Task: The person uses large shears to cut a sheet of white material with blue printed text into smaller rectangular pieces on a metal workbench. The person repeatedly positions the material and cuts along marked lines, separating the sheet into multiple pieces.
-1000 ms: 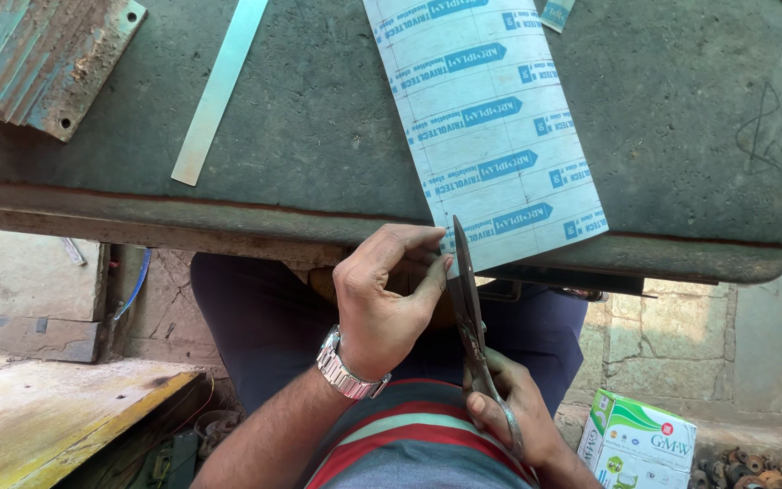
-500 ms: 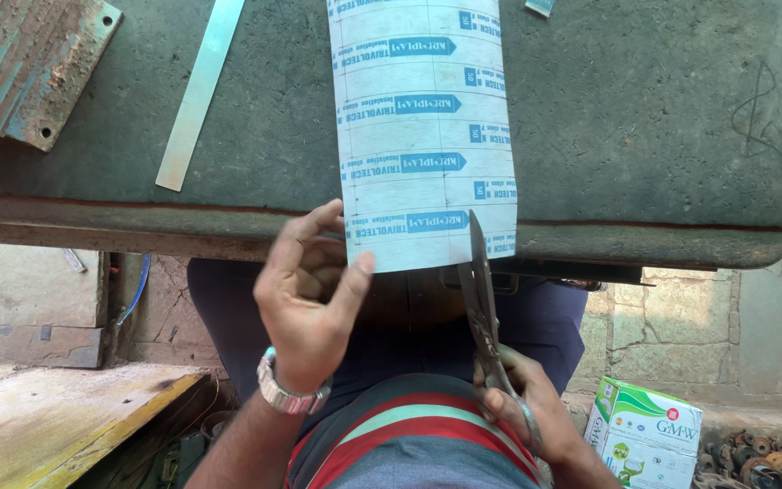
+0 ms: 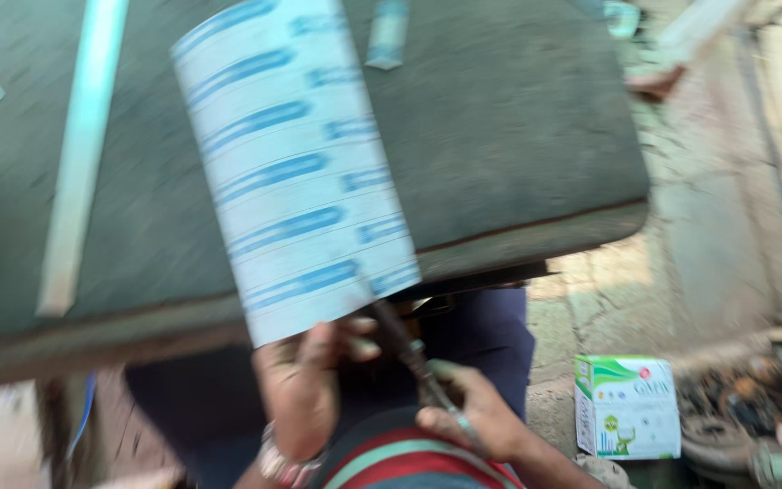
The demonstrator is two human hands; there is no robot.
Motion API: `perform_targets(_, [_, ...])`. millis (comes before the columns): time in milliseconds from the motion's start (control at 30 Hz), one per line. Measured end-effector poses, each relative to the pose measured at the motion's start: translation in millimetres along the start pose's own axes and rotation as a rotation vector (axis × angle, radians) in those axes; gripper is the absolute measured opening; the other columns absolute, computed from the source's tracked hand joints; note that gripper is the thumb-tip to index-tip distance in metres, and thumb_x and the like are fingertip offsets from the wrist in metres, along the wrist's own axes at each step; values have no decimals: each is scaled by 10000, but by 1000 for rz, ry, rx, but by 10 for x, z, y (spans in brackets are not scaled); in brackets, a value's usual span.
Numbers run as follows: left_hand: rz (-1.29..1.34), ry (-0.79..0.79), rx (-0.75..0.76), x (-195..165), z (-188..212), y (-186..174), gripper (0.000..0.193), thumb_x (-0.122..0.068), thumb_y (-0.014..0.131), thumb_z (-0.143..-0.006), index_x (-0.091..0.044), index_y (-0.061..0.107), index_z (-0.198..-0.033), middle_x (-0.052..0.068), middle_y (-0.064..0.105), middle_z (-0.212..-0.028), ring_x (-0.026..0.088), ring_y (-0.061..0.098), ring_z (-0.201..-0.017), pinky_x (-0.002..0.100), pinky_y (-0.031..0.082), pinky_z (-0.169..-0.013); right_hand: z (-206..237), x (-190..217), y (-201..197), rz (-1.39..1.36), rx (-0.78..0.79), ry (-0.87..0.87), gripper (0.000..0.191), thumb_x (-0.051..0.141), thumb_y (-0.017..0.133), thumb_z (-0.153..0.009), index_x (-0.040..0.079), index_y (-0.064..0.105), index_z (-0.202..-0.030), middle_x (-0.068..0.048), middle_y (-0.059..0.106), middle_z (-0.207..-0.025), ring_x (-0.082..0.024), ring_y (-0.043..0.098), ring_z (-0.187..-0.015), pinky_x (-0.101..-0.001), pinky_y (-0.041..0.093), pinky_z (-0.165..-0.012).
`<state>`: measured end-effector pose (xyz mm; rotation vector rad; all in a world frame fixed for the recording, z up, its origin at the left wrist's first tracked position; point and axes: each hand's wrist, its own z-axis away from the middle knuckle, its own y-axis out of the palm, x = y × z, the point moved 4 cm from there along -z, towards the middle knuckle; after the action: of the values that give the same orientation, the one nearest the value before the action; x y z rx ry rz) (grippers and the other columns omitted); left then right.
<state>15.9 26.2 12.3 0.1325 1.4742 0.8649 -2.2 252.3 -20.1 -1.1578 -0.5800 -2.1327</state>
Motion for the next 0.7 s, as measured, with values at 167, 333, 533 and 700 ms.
perform_targets(167, [-182, 138, -180, -250, -160, 194, 183, -31, 588, -1033, 65, 679, -1160, 170, 737, -1006, 210, 727, -838, 328, 608, -577, 89, 26, -29, 77, -36, -37, 497, 508, 825, -844, 72, 602, -926, 48, 544, -769, -57, 513, -733, -253, 456, -654])
perform_targets(333, [-261, 135, -245, -197, -208, 261, 164, 74, 657, -939, 79, 686, -1101, 136, 742, -997, 208, 744, -824, 367, 686, -706, 48, -137, -1, -90, -38, 185, 544, 527, 844, -719, 82, 609, -924, 27, 534, -701, -82, 511, -606, -262, 428, -543])
perform_targets(533, [-124, 170, -117, -115, -169, 181, 221, 60, 655, -948, 55, 629, -1167, 182, 771, -1042, 259, 797, -900, 382, 693, -802, -57, -63, 100, -184, 73, 2, 696, 667, 796, -730, 24, 599, -911, -2, 544, -674, -107, 540, -578, -270, 457, -531])
perform_targets(700, [-88, 147, -62, -67, -82, 167, 203, 84, 675, -958, 80, 666, -1161, 203, 768, -1069, 276, 789, -942, 398, 691, -841, -74, 3, 110, -131, 62, -9, 724, 702, 783, -724, 22, 596, -887, -10, 536, -657, -106, 533, -577, -268, 456, -530])
